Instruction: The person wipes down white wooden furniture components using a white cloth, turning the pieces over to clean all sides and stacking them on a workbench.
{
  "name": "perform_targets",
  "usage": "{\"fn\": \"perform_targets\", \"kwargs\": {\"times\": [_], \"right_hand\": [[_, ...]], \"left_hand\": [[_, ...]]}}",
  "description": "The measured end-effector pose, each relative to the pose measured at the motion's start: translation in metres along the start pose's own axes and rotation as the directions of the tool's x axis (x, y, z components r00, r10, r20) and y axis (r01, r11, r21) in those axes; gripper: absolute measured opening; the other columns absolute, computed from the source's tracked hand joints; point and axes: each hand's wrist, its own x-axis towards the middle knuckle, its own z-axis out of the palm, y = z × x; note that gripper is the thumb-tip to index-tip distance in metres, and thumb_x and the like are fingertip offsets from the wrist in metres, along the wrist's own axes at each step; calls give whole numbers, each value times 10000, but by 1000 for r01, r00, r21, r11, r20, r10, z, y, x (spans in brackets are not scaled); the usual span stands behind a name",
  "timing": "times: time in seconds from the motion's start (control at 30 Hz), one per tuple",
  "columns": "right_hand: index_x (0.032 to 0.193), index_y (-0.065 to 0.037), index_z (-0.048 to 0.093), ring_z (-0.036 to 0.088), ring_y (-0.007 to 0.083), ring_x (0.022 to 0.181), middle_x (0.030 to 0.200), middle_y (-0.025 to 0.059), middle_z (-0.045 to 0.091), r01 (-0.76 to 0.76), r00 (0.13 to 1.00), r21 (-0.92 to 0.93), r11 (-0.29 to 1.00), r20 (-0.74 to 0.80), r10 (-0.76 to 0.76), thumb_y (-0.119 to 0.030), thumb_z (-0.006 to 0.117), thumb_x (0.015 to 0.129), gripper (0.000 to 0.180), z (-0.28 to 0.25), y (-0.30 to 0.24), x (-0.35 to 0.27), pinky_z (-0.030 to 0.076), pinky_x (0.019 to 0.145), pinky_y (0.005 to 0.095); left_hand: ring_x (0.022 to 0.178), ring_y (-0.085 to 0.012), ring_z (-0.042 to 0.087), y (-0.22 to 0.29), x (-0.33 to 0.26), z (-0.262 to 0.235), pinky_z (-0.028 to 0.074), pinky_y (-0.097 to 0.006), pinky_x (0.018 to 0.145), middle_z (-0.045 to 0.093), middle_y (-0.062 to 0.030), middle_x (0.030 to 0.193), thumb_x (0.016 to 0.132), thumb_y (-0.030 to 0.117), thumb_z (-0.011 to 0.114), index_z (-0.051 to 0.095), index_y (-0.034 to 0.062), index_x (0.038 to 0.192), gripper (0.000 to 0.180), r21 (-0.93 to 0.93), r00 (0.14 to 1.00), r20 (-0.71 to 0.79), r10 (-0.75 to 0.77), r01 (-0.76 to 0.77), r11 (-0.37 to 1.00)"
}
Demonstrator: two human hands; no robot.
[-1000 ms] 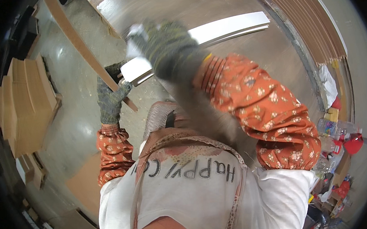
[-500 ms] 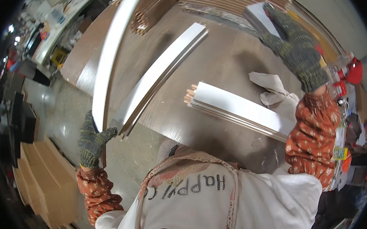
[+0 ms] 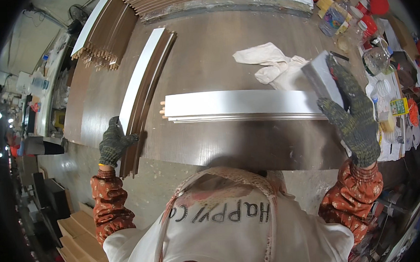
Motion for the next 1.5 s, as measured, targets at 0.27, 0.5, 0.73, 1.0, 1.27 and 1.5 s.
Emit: {"fn": "perform_targets", "kwargs": {"times": [0.27,0.5,0.73,1.0,1.27,1.5], "right_hand": [[1337,-51,415,467,176,1129,1299,103,467,-175,952,196,965,-216,216,-113,639,809,577,-40,42,-42,402,926,294],[1329,-39,421,509,149,1040,1237,84,501,-217,849,339,915,-398,349,-133,644,825,559,-49,90,-59,448,822,253],[1321,-37,420,548,255,1075,1259,164,507,-263,911,-180,948,-369,183,-484,658,747,765,-80,179,-37,417,914,323],[1361,-64,345,448,306,1201,1325,172,429,-167,947,-324,931,-314,60,-469,665,736,811,-82,202,16,370,993,367],[1314,-144,423,502,331,1081,1188,161,517,-27,989,-699,714,-125,-84,-400,657,768,647,-42,223,-98,394,910,446],[1175,-25,550,610,211,946,1056,124,632,-93,827,-273,957,-557,-78,-201,610,858,367,-84,178,-47,470,822,329]], "left_hand": [[1256,-315,378,21,-24,-9,374,-370,1016,327,-209,1394,578,266,844,171,5,1401,1095,-213,833,-328,445,-524,824],[1293,-357,320,155,-10,-2,256,-444,1080,394,-166,1360,550,361,838,341,53,1355,994,197,506,-73,860,-838,510],[1199,-341,442,216,-4,32,371,-427,1000,477,-161,1283,564,288,826,408,83,1314,883,126,526,102,844,-849,513],[1016,-323,563,244,-5,33,438,-401,891,584,-170,1085,691,306,742,490,55,1212,631,13,644,259,720,-747,665],[1174,-290,476,230,-15,36,380,-378,991,498,-157,1260,675,313,772,411,35,1301,775,-80,546,-11,838,-836,544],[1085,-284,533,206,-22,56,396,-433,951,552,-147,1180,865,253,567,542,30,1169,377,-144,636,-259,727,-770,622]]}}
